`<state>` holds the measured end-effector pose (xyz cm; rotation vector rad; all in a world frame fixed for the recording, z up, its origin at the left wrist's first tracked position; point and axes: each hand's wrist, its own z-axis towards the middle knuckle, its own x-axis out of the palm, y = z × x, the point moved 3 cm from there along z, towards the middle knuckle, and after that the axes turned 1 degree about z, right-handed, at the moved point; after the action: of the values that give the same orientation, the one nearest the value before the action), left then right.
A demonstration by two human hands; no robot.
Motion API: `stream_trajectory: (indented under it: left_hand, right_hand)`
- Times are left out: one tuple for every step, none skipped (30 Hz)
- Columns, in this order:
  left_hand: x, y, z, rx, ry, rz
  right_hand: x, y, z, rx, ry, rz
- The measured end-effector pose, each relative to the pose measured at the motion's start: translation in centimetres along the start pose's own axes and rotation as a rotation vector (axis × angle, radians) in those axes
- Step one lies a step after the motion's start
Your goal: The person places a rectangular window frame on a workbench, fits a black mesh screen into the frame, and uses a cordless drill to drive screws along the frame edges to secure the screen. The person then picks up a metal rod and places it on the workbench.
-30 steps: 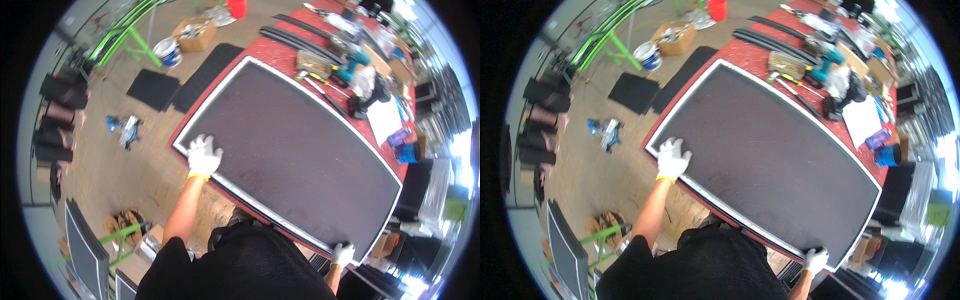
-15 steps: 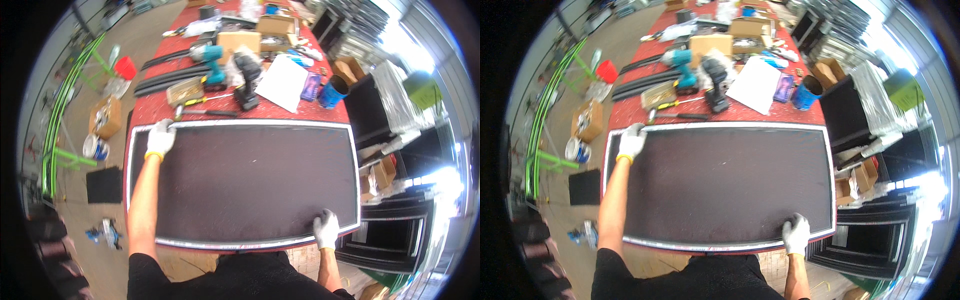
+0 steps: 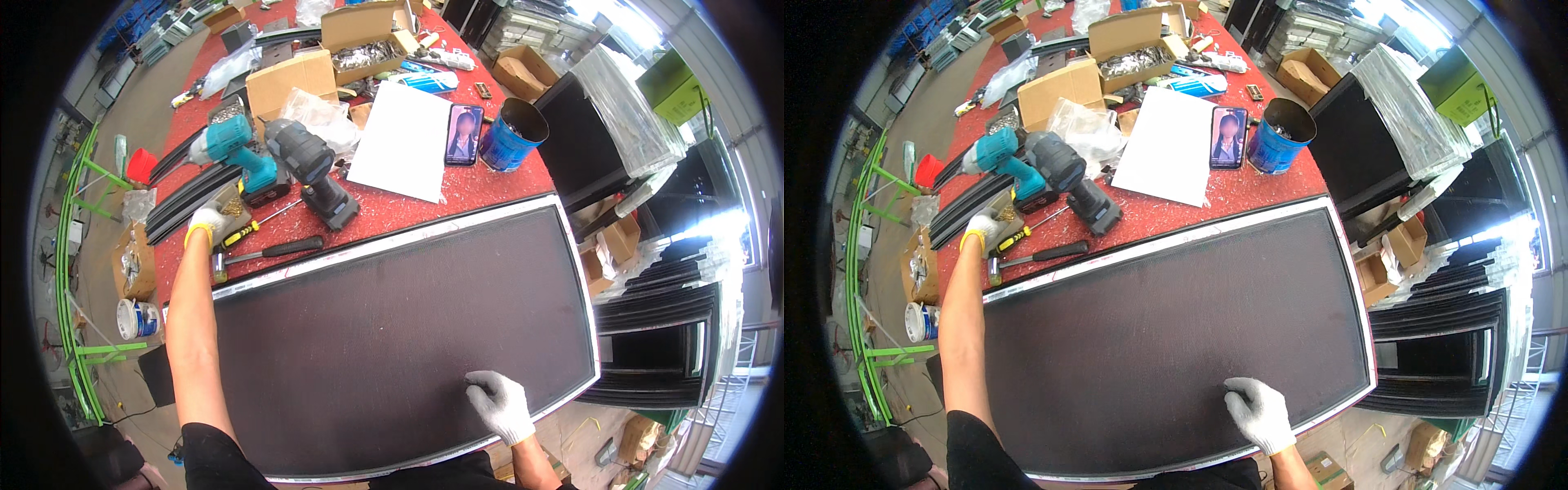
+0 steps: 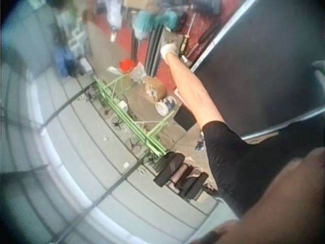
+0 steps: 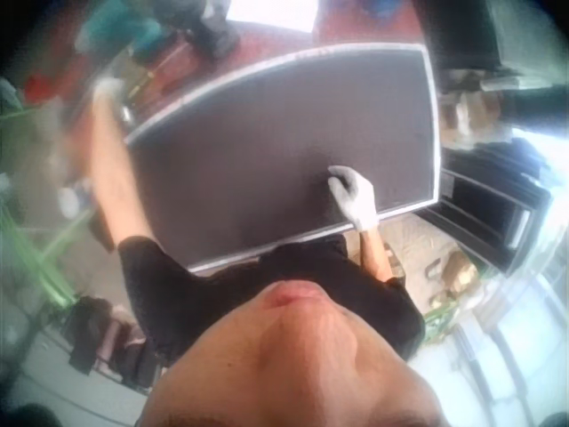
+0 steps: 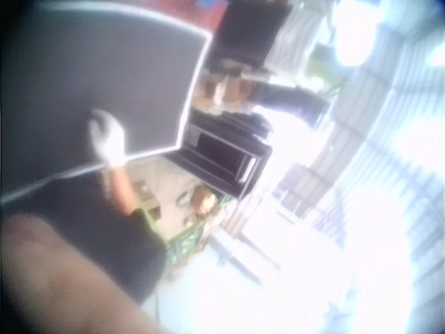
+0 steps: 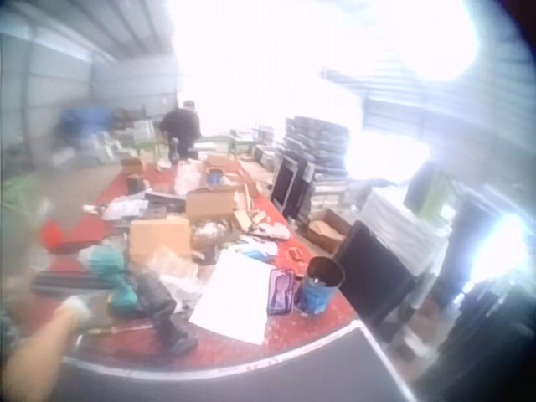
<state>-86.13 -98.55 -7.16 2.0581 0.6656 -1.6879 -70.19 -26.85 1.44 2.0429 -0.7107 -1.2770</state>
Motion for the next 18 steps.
stream_trajectory:
  left_hand:
    - [0.8, 0.2, 0.5, 0.003, 0.038, 0.012]
    - [1.2, 0.5, 1.1, 0.034, 0.029, 0.028]
    - [1.6, 0.7, 1.5, 0.079, 0.023, 0.052]
    - [1.9, 1.0, 1.8, 0.107, 0.027, 0.026]
    - [2.1, 1.3, 2.0, 0.115, 0.036, 0.015]
    - [2.2, 1.7, 2.0, 0.094, 0.019, -0.088]
    - [2.1, 2.3, 1.9, 0.060, 0.002, -0.193]
    - [2.1, 2.9, 1.8, 0.028, -0.012, -0.307]
    - [2.0, 3.3, 1.8, 0.013, -0.046, -0.377]
    - [1.8, 4.0, 1.7, 0.000, -0.076, -0.457]
    - [1.8, 4.5, 1.7, -0.016, -0.103, -0.538]
    - [1.8, 5.3, 1.6, -0.065, -0.084, -0.664]
    - [2.0, 5.9, 1.5, -0.110, -0.051, -0.782]
    - [2.2, 6.4, 1.5, -0.150, -0.023, -0.912]
    - [2.5, 6.9, 1.3, -0.215, 0.004, -1.067]
    - [2.6, 7.1, 1.1, -0.201, -0.009, -1.235]
    - [2.7, 7.3, 0.6, -0.211, -0.021, -1.428]
    - [2.8, 7.5, -0.1, -0.269, -0.030, -1.636]
  right_hand:
    - [0.0, -0.1, 0.3, 0.016, 0.003, -0.012]
    - [0.2, -0.3, 0.6, 0.073, 0.020, -0.037]
    - [0.3, -0.2, 1.0, 0.032, 0.009, -0.023]
    - [0.4, -0.2, 1.4, 0.028, 0.012, -0.021]
    - [0.6, -0.3, 1.8, 0.052, 0.025, -0.027]
    - [0.8, -0.2, 2.1, 0.028, 0.031, -0.042]
    - [0.9, 0.0, 2.3, -0.009, 0.029, -0.033]
    - [1.0, 0.2, 2.4, -0.016, 0.033, -0.033]
    - [1.1, 0.3, 2.5, -0.016, 0.040, -0.034]
    - [1.1, 0.5, 2.6, -0.028, 0.039, -0.045]
    - [1.1, 0.7, 2.6, -0.033, 0.042, -0.058]
    - [1.2, 0.8, 2.6, -0.012, 0.060, -0.081]
    - [1.2, 0.9, 2.6, -0.029, 0.054, -0.069]
    - [1.2, 1.0, 2.6, -0.023, 0.061, -0.068]
    - [1.3, 0.9, 2.6, -0.002, 0.069, -0.069]
    - [1.3, 1.1, 2.6, -0.045, 0.056, -0.071]
    - [1.4, 1.2, 2.6, -0.072, 0.044, -0.075]
    - [1.4, 1.2, 2.7, -0.088, 0.031, -0.083]
